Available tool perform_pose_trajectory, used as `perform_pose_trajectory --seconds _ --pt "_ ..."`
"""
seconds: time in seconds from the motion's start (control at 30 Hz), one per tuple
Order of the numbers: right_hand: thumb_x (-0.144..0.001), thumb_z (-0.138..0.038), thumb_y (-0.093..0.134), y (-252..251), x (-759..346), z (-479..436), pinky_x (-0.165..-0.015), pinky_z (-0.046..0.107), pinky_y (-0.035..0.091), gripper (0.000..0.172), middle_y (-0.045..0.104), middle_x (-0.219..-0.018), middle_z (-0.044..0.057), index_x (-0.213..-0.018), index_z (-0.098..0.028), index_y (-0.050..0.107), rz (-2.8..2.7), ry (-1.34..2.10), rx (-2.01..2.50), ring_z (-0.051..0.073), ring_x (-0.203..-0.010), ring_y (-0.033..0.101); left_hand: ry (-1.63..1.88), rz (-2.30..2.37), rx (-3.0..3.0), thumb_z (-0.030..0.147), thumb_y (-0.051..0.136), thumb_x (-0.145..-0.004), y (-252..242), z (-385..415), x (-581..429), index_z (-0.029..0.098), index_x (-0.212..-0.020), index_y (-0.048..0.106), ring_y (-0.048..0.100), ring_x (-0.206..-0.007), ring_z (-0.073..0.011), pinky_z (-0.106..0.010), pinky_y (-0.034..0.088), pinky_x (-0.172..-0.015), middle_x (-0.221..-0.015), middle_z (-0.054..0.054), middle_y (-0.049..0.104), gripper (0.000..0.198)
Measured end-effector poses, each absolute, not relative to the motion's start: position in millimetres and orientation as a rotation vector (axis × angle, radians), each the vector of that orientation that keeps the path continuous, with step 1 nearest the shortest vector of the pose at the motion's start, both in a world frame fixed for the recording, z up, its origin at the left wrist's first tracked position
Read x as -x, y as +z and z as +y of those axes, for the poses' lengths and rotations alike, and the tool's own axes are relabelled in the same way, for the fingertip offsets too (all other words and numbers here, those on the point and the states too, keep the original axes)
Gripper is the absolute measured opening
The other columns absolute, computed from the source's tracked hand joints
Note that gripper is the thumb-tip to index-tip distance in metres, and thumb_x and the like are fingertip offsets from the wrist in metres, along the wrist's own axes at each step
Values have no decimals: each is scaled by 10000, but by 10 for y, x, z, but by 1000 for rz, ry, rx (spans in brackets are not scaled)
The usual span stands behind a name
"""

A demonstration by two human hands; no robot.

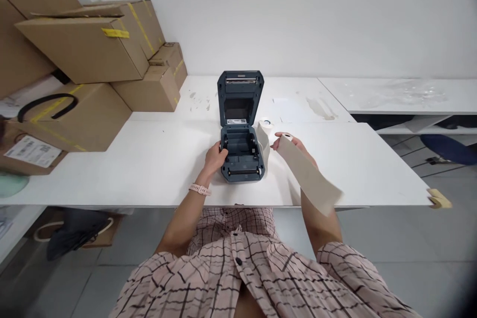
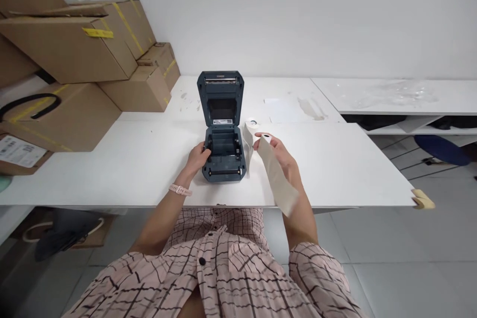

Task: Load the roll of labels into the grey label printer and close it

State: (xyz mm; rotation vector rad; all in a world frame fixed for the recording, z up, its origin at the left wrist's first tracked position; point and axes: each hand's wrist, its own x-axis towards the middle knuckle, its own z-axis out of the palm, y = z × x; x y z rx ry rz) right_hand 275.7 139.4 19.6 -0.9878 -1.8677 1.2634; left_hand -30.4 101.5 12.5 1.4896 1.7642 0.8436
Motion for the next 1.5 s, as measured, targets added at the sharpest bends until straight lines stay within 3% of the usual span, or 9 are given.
perform_pose_trajectory --seconds 0.17,0.3,0.4,0.57,0.73,0.9,1.23,1.5 --pt "-955 -560 624 708 -2121 1571 -910 407 527 522 752 -1253 101 -1368 -243 654 -2396 990 868 289 -1058 697 888 1763 -1449 238 493 -868 64 1038 307 162 -1295 683 685 -921 -243 -328 505 -803 -1094 -103 769 473" --pt "-955 -368 640 657 -1582 1742 -993 447 477 421 781 -1205 130 -1338 -197 682 -2840 524 1076 345 -1109 709 896 1763 -1395 275 507 -884 6 1037 307 186 -1342 672 671 -845 -229 -332 509 -789 -972 -79 753 495" --pt "-933 -358 680 532 -1447 1748 -1076 487 424 420 797 -1147 129 -1318 -190 702 -2941 342 1146 362 -1133 704 926 1794 -1379 308 531 -891 -31 1033 299 191 -1365 662 672 -925 -239 -344 517 -847 -1045 -99 735 506" --pt "-976 -276 605 455 -1575 1479 -1057 499 460 354 767 -1255 138 -1294 -175 722 -2731 373 1078 351 -1178 665 1091 1603 -1305 254 555 -879 -69 1048 257 178 -1374 622 662 -1136 -240 -342 521 -976 -1305 -127 697 506" --pt "-1055 -306 486 374 -1777 978 -1011 505 544 322 767 -1255 111 -1163 -206 771 -2512 486 925 316 -1150 670 1104 1495 -1183 251 580 -881 -29 1032 229 177 -1390 578 674 -1158 -240 -335 542 -965 -1348 -125 701 515" --pt "-1089 -305 434 258 -1876 676 -1120 550 527 367 725 -1382 121 -1248 -204 748 -2383 491 974 303 -1307 663 1108 1426 -1091 246 602 -889 59 986 214 171 -1431 538 672 -1183 -232 -320 545 -966 -1408 -127 676 551" --pt "-1076 -229 492 203 -1957 628 -1044 585 542 309 757 -1347 45 -1245 -240 750 -2395 334 898 321 -1263 650 1106 1381 -986 365 752 -850 75 966 233 221 -1484 505 635 -1277 -316 -408 540 -994 -1495 -163 614 696" --pt "-1056 -191 536 199 -2029 584 -1079 586 516 283 748 -1364 10 -1224 -273 748 -2384 371 903 308 -1323 618 1136 1346 -953 358 808 -797 43 990 232 221 -1452 540 621 -1303 -324 -451 518 -1049 -1497 -171 606 720"
